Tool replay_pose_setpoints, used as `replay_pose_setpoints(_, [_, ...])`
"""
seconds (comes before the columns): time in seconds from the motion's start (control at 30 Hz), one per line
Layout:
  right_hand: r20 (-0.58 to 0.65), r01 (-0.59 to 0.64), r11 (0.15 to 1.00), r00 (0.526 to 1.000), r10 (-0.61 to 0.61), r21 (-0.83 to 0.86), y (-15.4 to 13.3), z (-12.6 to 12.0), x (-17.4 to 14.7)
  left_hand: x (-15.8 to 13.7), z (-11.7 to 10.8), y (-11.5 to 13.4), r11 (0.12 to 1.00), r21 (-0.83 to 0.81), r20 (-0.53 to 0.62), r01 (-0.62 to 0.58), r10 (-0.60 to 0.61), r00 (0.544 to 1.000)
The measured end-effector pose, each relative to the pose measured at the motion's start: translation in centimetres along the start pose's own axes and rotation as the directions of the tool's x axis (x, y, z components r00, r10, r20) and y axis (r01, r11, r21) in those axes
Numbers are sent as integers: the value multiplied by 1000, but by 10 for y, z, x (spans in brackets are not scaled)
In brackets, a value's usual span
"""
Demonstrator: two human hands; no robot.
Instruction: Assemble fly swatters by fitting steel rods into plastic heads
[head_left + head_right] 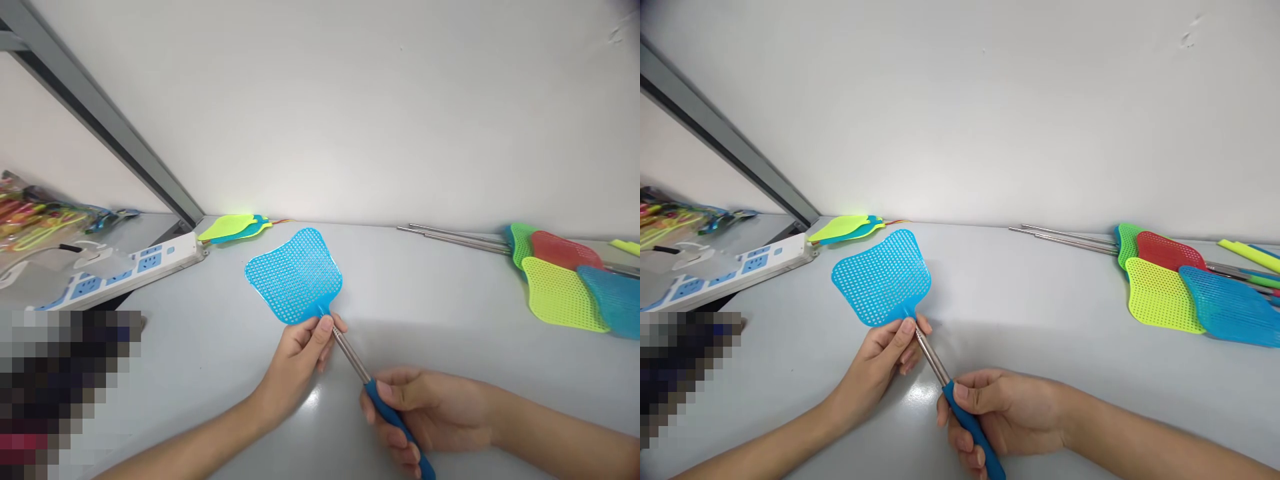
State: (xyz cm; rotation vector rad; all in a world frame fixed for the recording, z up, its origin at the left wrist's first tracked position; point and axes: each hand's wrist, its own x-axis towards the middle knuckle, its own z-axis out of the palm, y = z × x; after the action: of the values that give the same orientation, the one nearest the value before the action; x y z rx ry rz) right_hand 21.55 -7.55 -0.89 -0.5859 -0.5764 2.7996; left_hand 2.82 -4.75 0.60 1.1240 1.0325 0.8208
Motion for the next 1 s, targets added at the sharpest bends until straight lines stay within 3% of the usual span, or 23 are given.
replay_pose_setpoints(1.0, [-27, 0, 1000, 1000, 0, -5, -2, 2, 0, 2, -2, -3, 999, 35, -4, 18, -18, 1000])
